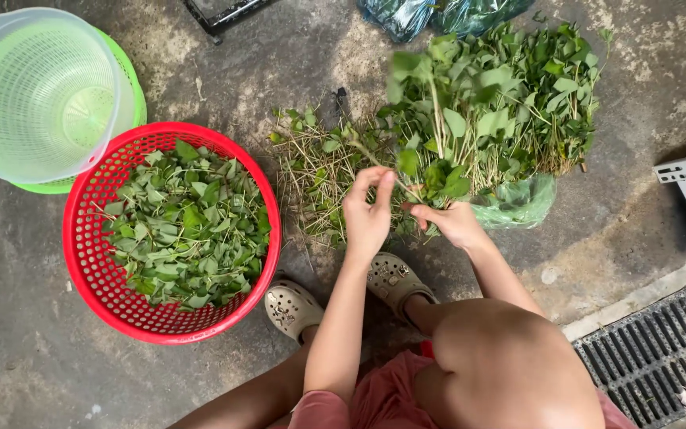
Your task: The person plucks leaves from leafy stems by hand, places the leaves into a red basket, and gathers the remaining stems into a bundle.
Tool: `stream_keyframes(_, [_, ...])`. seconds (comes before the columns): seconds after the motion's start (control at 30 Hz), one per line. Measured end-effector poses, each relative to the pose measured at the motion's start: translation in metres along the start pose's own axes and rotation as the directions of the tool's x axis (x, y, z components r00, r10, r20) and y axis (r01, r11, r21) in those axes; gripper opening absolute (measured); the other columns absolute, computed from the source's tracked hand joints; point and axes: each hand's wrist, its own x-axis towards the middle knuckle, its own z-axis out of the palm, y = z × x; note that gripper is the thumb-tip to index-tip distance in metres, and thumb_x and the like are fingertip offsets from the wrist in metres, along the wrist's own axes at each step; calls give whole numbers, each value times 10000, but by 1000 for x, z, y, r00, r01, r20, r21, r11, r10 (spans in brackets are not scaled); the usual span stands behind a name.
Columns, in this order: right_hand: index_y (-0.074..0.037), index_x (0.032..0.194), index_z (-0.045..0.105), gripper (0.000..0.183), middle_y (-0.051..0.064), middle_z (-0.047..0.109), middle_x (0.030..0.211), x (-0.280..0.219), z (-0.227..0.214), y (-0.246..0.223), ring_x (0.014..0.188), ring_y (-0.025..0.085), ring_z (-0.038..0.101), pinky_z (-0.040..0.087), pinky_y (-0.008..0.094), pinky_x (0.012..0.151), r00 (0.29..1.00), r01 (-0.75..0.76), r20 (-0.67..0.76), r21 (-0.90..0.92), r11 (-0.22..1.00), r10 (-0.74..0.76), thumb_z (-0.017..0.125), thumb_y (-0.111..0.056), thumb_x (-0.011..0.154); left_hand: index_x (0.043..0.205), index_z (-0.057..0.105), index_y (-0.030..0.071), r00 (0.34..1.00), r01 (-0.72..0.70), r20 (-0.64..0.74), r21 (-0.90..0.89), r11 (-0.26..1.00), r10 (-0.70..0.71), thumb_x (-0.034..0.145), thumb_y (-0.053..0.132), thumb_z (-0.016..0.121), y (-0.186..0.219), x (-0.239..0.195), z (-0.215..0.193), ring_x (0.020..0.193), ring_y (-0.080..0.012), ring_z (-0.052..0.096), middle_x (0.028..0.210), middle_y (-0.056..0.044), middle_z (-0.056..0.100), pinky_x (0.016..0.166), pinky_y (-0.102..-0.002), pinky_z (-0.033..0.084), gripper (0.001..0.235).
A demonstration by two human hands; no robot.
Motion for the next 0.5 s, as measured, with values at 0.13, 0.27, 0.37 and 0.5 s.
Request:
stream_keyframes(0.13, [10, 1190, 659, 280, 129, 740, 956, 1, -2, 1, 613, 117, 592, 511, 261, 563, 999, 25, -43, 46, 999, -23, 725, -79, 933, 1143, 648, 23, 999, -24, -47, -136, 990, 18, 1078, 182, 581, -4, -4, -3, 972, -158, 716, 1007, -78, 746, 915, -286, 550, 185])
stream_keyframes(0.27, [17, 1175, 660, 269, 144, 746, 956, 0, -1, 4, 610, 120, 581, 501, 260, 567, 993, -11, -115, 106, 994, 23, 732, -71, 932, 1169, 635, 7, 997, 56, -39, -228, 972, -67, 1075, 104, 553, -6, -2, -6, 942, -160, 678, 1035, -103, 726, 822, -280, 525, 158])
stream_keyframes(0.37, [29, 1146, 671, 236, 132, 740, 944, -1, -1, 3, 628, 123, 587, 498, 268, 571, 989, -24, -143, 70, 997, 33, 739, -58, 937, 1185, 547, 42, 972, -193, -179, -262, 945, 149, 1034, 156, 603, 2, -1, -5, 1101, -171, 645, 1257, -84, 591, 961, -344, 548, 198])
stream_keyframes(0.5, [12, 1123, 658, 231, 69, 687, 872, 1, 3, -2, 633, 113, 595, 504, 266, 564, 988, 41, -149, 16, 999, -38, 755, -37, 919, 1278, 595, 63, 902, -215, -296, 323, 922, 314, 1032, 218, 621, 14, -8, -18, 1218, -205, 503, 1264, -62, 585, 1111, -426, 323, 292])
